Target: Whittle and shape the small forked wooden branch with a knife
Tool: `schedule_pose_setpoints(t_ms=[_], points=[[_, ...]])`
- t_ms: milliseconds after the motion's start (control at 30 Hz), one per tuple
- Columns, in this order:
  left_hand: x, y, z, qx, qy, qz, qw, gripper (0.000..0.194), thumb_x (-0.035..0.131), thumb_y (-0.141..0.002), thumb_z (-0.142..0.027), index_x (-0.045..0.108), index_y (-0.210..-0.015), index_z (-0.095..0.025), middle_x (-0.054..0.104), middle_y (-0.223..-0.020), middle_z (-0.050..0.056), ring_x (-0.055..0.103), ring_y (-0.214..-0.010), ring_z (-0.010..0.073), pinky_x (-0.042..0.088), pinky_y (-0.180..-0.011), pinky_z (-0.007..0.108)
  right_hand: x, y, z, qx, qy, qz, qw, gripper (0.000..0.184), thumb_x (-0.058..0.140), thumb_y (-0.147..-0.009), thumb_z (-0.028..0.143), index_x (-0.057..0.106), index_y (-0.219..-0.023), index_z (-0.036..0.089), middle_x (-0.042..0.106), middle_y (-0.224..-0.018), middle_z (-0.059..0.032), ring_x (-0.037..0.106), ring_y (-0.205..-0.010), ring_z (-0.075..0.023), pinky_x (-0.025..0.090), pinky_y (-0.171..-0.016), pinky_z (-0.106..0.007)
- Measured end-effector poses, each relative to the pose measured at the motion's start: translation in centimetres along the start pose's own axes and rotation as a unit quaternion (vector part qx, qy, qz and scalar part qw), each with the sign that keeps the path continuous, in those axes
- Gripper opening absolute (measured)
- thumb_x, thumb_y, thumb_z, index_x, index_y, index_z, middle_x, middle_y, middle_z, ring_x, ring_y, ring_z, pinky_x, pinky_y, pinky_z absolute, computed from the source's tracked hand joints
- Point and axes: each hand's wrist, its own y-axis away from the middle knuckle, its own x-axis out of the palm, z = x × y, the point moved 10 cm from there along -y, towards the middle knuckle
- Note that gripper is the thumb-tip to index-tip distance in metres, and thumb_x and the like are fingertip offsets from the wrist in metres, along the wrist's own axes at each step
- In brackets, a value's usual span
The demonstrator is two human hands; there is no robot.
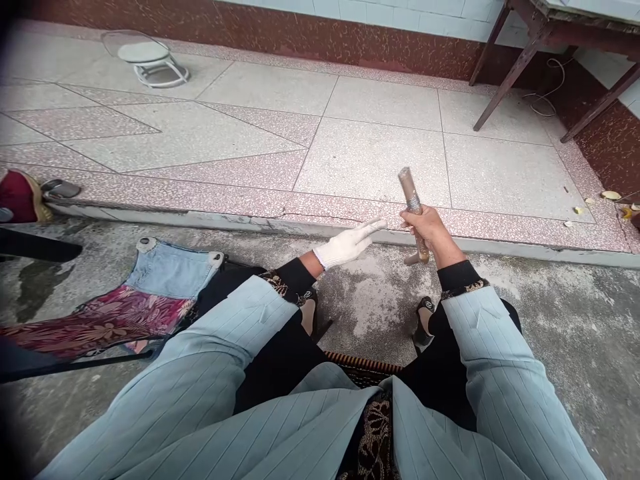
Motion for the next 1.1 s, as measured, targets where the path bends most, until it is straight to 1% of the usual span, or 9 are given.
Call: schedule_pose_setpoints(t_ms=[100, 167, 267, 600, 700, 833, 967, 1033, 1100], points=[[-0.6, 0.1, 0.7, -0.041, -0.083, -0.012, 0.996, 0.059, 0.031, -0.092, -0.022, 0.022, -0.149, -0.036, 0.022, -0.156, 0.004, 0.065, -0.097, 0.0171, 0.051, -0.08, 0.028, 2.0, 0.8, -0.9, 0.051, 0.021, 0.091, 0.994, 0.023, 0.074, -0.066, 0.023, 0.06, -0.083, 0.015, 0.069, -0.08, -0.0058, 0.059, -0.056, -0.0101, 0.038, -0.04, -0.017], [-0.7, 0.1, 1.0, -0.054, -0.139, -0.011, 0.989, 0.061, 0.033, -0.091, -0.021, 0.021, -0.149, -0.038, 0.022, -0.156, 0.007, 0.066, -0.08, 0.0146, 0.051, -0.067, 0.027, 3.6, 1.7, -1.7, 0.092, 0.025, 0.165, 0.982, 0.023, 0.074, -0.066, 0.021, 0.062, -0.084, 0.015, 0.072, -0.081, -0.0076, 0.056, -0.051, -0.0089, 0.039, -0.04, -0.018], [-0.5, 0.0, 1.2, -0.055, -0.201, 0.0, 0.978, 0.066, 0.036, -0.089, -0.021, 0.017, -0.15, -0.038, 0.023, -0.155, 0.011, 0.065, -0.072, 0.0148, 0.048, -0.058, 0.026, 5.4, 2.7, -2.7, 0.124, 0.022, 0.233, 0.964, 0.022, 0.074, -0.068, 0.021, 0.063, -0.086, 0.014, 0.072, -0.077, -0.0077, 0.048, -0.043, -0.0061, 0.038, -0.039, -0.019], [-0.7, -0.2, 1.2, -0.065, -0.249, -0.009, 0.966, 0.078, 0.044, -0.081, -0.015, 0.015, -0.151, -0.035, 0.014, -0.157, 0.014, 0.065, -0.077, 0.0185, 0.049, -0.061, 0.03, 6.3, 2.3, -3.9, 0.136, -0.022, 0.206, 0.969, 0.018, 0.073, -0.065, 0.019, 0.056, -0.071, 0.015, 0.055, -0.053, 0.0033, 0.045, -0.04, -0.0061, 0.037, -0.039, -0.019], [-0.9, -0.2, 1.4, -0.068, -0.189, -0.012, 0.98, 0.082, 0.046, -0.077, -0.011, 0.016, -0.151, -0.034, 0.022, -0.155, 0.013, 0.065, -0.083, 0.0194, 0.049, -0.066, 0.03, 6.4, 2.4, -3.3, 0.123, -0.038, 0.207, 0.97, 0.017, 0.072, -0.065, 0.019, 0.059, -0.075, 0.015, 0.058, -0.057, 0.0026, 0.045, -0.041, -0.0058, 0.037, -0.039, -0.019], [-0.6, -0.4, 1.3, -0.038, 0.044, 0.009, 0.998, 0.074, 0.05, -0.078, -0.021, 0.027, -0.148, -0.025, 0.051, -0.136, 0.011, 0.062, -0.095, 0.0187, 0.049, -0.078, 0.027, 6.5, 2.5, -2.7, 0.103, -0.026, 0.216, 0.971, 0.016, 0.072, -0.064, 0.016, 0.061, -0.076, 0.015, 0.057, -0.057, 0.0042, 0.046, -0.043, -0.0055, 0.038, -0.042, -0.019], [-1.2, -0.8, 2.0, -0.065, 0.208, -0.039, 0.975, 0.043, 0.047, -0.085, -0.041, 0.062, -0.115, -0.015, 0.067, -0.099, 0.006, 0.06, -0.087, 0.0165, 0.047, -0.078, 0.026, 6.0, 2.3, -2.3, 0.078, 0.027, 0.182, 0.98, 0.014, 0.072, -0.065, 0.014, 0.061, -0.074, 0.016, 0.053, -0.053, 0.0063, 0.044, -0.043, -0.0056, 0.036, -0.042, -0.018], [-1.0, -0.9, 2.8, -0.101, 0.27, -0.063, 0.956, 0.037, 0.05, -0.083, -0.043, 0.065, -0.096, -0.012, 0.065, -0.08, 0.004, 0.059, -0.073, 0.0135, 0.047, -0.071, 0.025, 5.9, 2.3, -2.1, 0.071, 0.046, 0.167, 0.982, 0.014, 0.073, -0.065, 0.015, 0.061, -0.073, 0.016, 0.053, -0.053, 0.0066, 0.044, -0.044, -0.0055, 0.036, -0.041, -0.018], [-0.5, -1.0, 3.0, -0.121, 0.354, -0.067, 0.925, 0.031, 0.054, -0.081, -0.039, 0.063, -0.093, -0.011, 0.06, -0.066, 0.001, 0.053, -0.058, 0.0092, 0.046, -0.06, 0.022, 5.8, 2.2, -2.1, 0.075, 0.036, 0.153, 0.985, 0.015, 0.073, -0.065, 0.016, 0.06, -0.073, 0.016, 0.055, -0.056, 0.006, 0.045, -0.046, -0.0055, 0.037, -0.041, -0.017]])
